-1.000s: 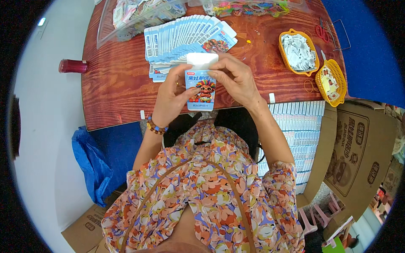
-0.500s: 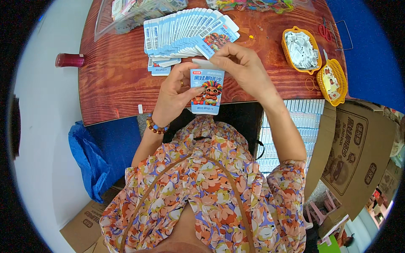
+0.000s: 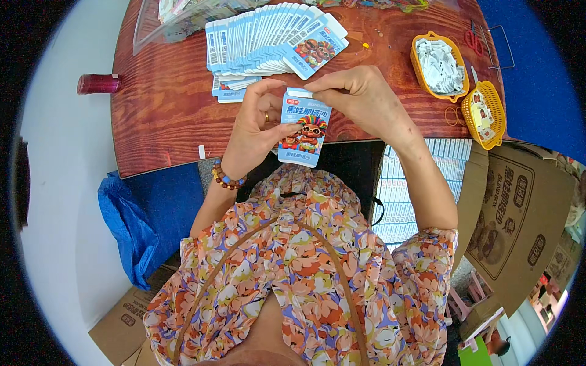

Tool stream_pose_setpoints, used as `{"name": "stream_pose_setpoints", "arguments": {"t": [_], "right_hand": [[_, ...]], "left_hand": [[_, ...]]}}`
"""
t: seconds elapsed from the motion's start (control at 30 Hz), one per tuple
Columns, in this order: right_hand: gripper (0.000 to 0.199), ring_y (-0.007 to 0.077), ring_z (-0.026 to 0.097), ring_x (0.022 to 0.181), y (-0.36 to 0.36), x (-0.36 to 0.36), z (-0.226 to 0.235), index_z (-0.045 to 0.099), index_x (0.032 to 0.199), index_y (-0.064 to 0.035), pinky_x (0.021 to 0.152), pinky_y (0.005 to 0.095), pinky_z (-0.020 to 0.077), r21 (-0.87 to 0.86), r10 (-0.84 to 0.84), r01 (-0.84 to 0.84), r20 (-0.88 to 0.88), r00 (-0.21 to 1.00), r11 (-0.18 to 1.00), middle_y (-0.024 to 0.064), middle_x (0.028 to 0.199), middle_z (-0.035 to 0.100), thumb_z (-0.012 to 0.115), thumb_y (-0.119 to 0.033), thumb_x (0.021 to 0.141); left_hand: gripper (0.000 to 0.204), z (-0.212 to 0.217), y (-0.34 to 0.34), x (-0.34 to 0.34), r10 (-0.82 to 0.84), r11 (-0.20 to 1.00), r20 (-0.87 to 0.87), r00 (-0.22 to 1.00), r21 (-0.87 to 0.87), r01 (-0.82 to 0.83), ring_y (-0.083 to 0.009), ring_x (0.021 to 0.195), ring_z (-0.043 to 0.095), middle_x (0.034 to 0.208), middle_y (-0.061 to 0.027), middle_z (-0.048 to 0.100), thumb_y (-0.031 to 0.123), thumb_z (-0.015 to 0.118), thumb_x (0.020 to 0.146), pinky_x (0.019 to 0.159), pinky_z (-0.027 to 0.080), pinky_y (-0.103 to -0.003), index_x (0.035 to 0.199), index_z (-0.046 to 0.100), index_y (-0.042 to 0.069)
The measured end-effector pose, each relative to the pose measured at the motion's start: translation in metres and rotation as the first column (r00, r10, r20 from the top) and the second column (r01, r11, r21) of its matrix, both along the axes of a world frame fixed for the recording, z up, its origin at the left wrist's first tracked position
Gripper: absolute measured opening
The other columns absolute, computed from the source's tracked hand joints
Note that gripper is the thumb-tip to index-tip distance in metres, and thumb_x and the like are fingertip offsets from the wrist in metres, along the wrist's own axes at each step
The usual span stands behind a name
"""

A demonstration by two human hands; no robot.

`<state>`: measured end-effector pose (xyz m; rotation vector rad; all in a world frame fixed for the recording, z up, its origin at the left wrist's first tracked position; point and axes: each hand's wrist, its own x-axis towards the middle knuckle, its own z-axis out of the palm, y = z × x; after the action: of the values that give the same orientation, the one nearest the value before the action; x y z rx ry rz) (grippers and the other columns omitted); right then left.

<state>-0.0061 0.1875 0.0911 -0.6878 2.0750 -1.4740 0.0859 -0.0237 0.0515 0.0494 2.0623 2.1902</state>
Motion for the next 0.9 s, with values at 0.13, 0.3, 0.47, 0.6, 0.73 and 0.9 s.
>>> {"name": "stream_pose_setpoints", "arguments": {"t": [0.13,0.3,0.47,0.6,0.73,0.9], "right_hand": [[0.024,0.0139,0.069,0.097,0.002,0.006,0.001,0.07,0.115,0.0003,0.085,0.0272,0.0547,0.014,0.012,-0.011,-0.083,0.996,1.0,0.009,0.104,0.074,0.064,-0.002,0.092],[0.031,0.0251,0.067,0.11,-0.003,0.026,-0.002,0.067,0.119,-0.0002,0.092,0.0328,0.0536,0.108,0.045,0.016,-0.546,0.837,0.994,0.0133,0.118,0.07,0.067,0.0,0.088],[0.031,0.0214,0.067,0.106,0.002,0.029,-0.017,0.067,0.117,0.0009,0.09,0.0305,0.0547,-0.046,-0.073,0.06,-0.358,0.931,0.997,0.0121,0.117,0.069,0.067,0.002,0.086],[0.028,0.0179,0.067,0.102,0.012,0.027,-0.028,0.068,0.113,0.0018,0.086,0.0279,0.0556,-0.103,-0.12,0.102,-0.179,0.977,0.989,0.0111,0.114,0.068,0.067,0.005,0.085],[0.027,0.017,0.067,0.101,0.018,0.016,-0.034,0.069,0.112,0.002,0.084,0.0275,0.0555,-0.105,-0.045,0.011,-0.334,0.941,0.994,0.0109,0.114,0.068,0.068,0.005,0.085],[0.029,0.0166,0.066,0.098,0.013,0.009,-0.038,0.068,0.113,0.0015,0.083,0.0272,0.0547,-0.101,0.018,-0.045,-0.251,0.968,0.994,0.0108,0.111,0.068,0.069,0.004,0.083]], "left_hand": [[0.068,-0.004,0.002,-0.002,0.011,1.0,-0.02,1.0,-0.006,-0.011,-0.014,0.085,0.066,0.1,-0.0112,0.065,0.002,0.074,0.084,0.071,0.054,-0.028,0.141,0.037,0.008],[0.065,-0.005,0.005,0.0,-0.021,1.0,-0.03,0.999,0.017,0.021,-0.0117,0.084,0.064,0.107,-0.0096,0.066,0.002,0.072,0.085,0.07,0.054,-0.027,0.144,0.044,0.008],[0.061,-0.012,0.005,0.005,-0.03,1.0,-0.057,0.998,0.001,0.03,-0.0114,0.091,0.065,0.11,-0.0088,0.066,0.002,0.072,0.085,0.076,0.055,-0.027,0.141,0.048,0.007],[0.054,-0.009,0.01,0.006,0.002,0.994,-0.002,1.0,0.11,-0.002,-0.0124,0.099,0.065,0.114,-0.0069,0.065,0.001,0.071,0.084,0.085,0.055,-0.029,0.134,0.053,0.005],[0.047,-0.01,0.01,0.0,-0.039,0.998,-0.009,0.999,0.058,0.039,-0.0127,0.103,0.064,0.117,-0.0067,0.064,0.0,0.071,0.084,0.087,0.055,-0.03,0.129,0.056,0.003],[0.042,-0.023,0.008,-0.001,-0.036,0.997,0.0,0.999,0.073,0.036,-0.0117,0.103,0.063,0.116,-0.0065,0.064,-0.001,0.07,0.084,0.087,0.055,-0.029,0.124,0.058,0.002]]}}
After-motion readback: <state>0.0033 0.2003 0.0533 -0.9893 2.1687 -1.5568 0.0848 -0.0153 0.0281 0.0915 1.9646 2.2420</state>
